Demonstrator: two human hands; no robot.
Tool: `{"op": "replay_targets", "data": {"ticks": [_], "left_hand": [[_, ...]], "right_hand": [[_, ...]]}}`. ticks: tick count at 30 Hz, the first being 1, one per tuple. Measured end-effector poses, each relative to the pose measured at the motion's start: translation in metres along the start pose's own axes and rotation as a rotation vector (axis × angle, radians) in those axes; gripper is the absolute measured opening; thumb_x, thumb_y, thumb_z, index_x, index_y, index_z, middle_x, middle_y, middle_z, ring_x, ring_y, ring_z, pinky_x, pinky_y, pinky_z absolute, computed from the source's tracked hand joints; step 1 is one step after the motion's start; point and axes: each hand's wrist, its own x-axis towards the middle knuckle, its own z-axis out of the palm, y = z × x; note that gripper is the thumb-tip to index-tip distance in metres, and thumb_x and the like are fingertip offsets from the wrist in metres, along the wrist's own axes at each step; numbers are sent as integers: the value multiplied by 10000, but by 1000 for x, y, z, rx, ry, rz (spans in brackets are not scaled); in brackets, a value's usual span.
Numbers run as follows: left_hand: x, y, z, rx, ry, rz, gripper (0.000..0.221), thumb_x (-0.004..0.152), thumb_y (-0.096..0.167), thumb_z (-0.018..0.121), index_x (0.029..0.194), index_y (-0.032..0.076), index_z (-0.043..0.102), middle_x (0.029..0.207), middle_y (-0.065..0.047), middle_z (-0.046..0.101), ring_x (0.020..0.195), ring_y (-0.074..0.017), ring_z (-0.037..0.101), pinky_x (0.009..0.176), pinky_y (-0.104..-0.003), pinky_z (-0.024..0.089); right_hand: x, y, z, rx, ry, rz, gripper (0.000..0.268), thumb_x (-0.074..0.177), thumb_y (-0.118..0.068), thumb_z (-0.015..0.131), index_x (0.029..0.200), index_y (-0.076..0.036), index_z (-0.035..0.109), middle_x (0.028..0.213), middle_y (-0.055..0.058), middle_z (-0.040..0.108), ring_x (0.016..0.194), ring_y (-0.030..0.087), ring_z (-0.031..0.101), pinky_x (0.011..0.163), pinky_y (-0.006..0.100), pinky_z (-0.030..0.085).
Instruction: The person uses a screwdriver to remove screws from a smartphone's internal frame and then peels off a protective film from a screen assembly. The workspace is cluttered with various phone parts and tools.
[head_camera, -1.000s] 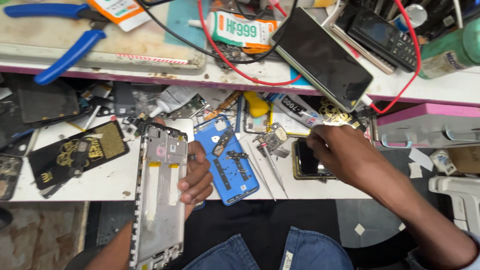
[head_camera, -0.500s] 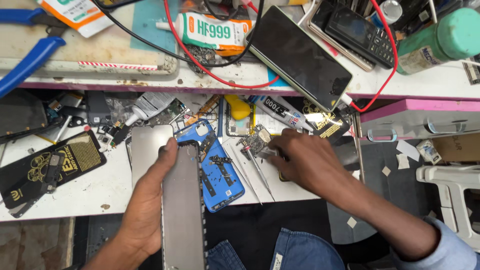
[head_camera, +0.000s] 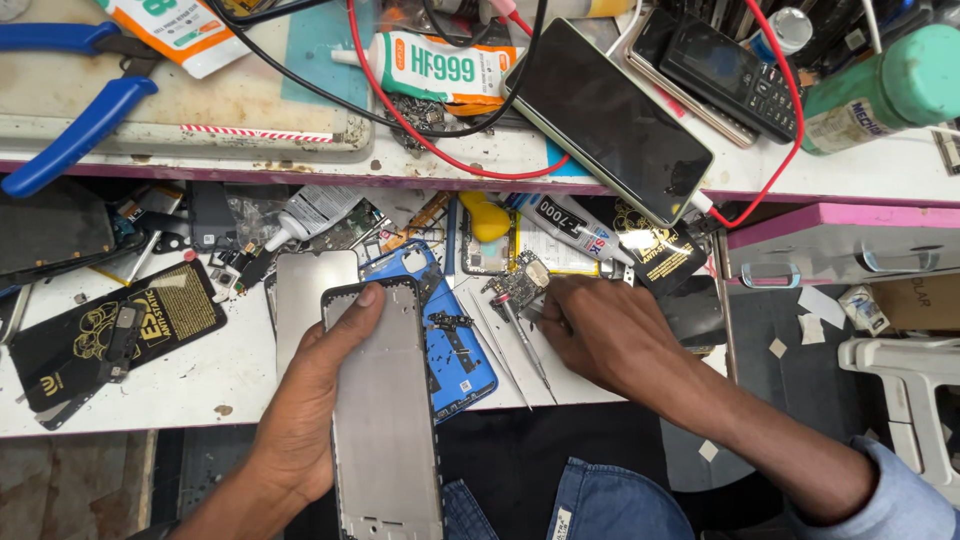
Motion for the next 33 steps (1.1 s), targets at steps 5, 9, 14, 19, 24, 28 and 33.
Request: {"op": "replay_targets", "data": {"ticks": [5,9,14,19,24,28,33], "left_hand": [[0,1,-1,2,-6,19,565,787,454,734,1193,69,654,944,-52,701,794,-132,696,632,-326,620],[1,1,-1,25,14,1,575,778,467,720,1183,65,650,944,-59,708,806,-134,707,645,-336,627],[0,3,0,40,-19,16,603,796,480,718,1197,34,647,939,-87,695,795,-152,702,636,-357,619],[0,2,0,42,41,3,600,770,472,716,1198,62,629,970,-72,695,820,-124,716,651,-336,637],[0,3,-2,28,-45,33,620,780,488,734,1207,48,640,969,-86,687,812,-146,701,634,-340,627],[2,2,-2,41,11,9,590,771,483,717,1179,63,644,945,-75,691,810,-146,703,635,-350,628],[1,3,-2,12,-81,37,504,869,466,676,1167,60,666,927,-58,690,819,-140,692,677,-336,617]], "right_hand": [[-4,0,-2,-36,22,-16,200,831,-180,752,839,5,677,626,183,680,591,378,693,500,478,514],[-3,0,-1,-79,0,-25,209,836,-182,752,762,0,684,622,194,675,584,374,692,499,471,517],[-2,-2,0,-62,-35,15,229,862,-227,737,768,-20,714,613,181,676,568,361,696,513,459,524],[-3,-3,-7,-62,-151,114,325,898,-305,737,706,-42,730,638,147,700,614,339,709,605,449,536],[2,-4,-18,-34,-143,-24,287,792,-166,738,1066,-84,718,698,150,717,655,338,714,591,465,536],[3,-7,-21,-56,-180,-24,436,783,-153,736,1217,-135,696,696,149,717,665,342,714,598,485,537],[6,-9,-22,-147,-223,-70,430,824,-154,720,1247,-109,653,718,177,710,705,368,703,619,506,527]]}}
